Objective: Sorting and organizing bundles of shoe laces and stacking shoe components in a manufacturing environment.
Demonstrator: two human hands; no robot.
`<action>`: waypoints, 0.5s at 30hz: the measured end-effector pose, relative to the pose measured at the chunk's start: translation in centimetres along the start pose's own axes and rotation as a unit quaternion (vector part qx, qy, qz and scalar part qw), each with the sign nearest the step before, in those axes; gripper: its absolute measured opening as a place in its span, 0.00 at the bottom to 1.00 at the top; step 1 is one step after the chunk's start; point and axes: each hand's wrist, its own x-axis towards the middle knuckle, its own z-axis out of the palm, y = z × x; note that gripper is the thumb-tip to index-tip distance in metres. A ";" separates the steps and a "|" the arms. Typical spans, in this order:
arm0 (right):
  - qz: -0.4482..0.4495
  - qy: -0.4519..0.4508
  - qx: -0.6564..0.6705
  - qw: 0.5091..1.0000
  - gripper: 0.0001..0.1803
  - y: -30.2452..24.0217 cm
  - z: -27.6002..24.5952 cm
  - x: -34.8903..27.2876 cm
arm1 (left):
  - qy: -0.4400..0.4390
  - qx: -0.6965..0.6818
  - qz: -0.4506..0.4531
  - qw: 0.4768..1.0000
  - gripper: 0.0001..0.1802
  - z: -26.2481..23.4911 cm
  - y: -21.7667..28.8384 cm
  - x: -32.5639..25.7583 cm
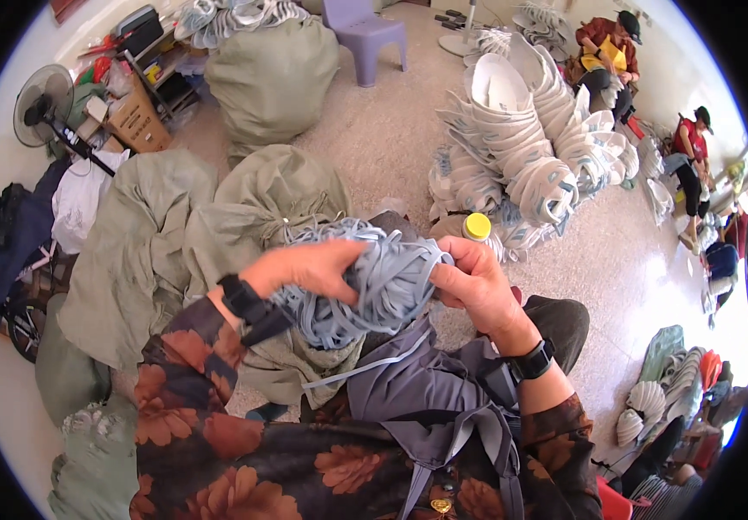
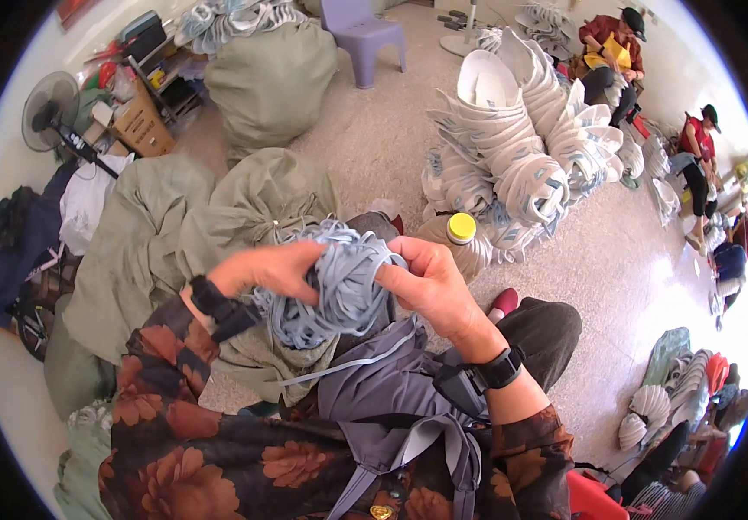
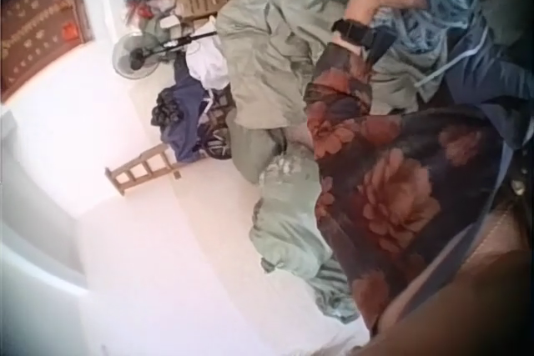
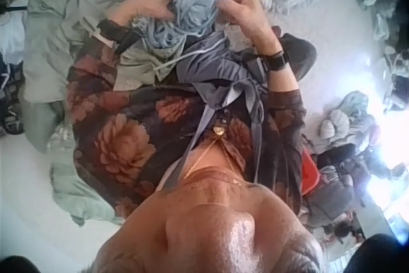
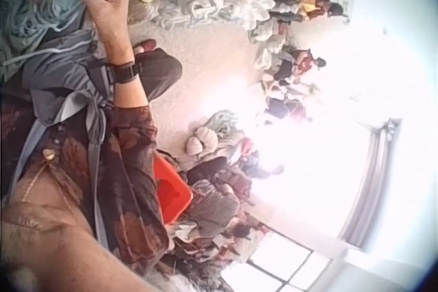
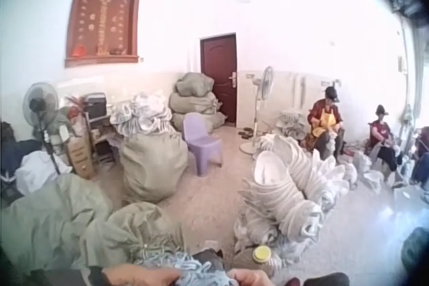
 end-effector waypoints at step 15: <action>-0.006 0.170 0.110 0.979 0.14 2.1 -6.3 -5.3 | 0.763 -0.245 0.228 0.553 0.22 -18.8 10.0 -15.7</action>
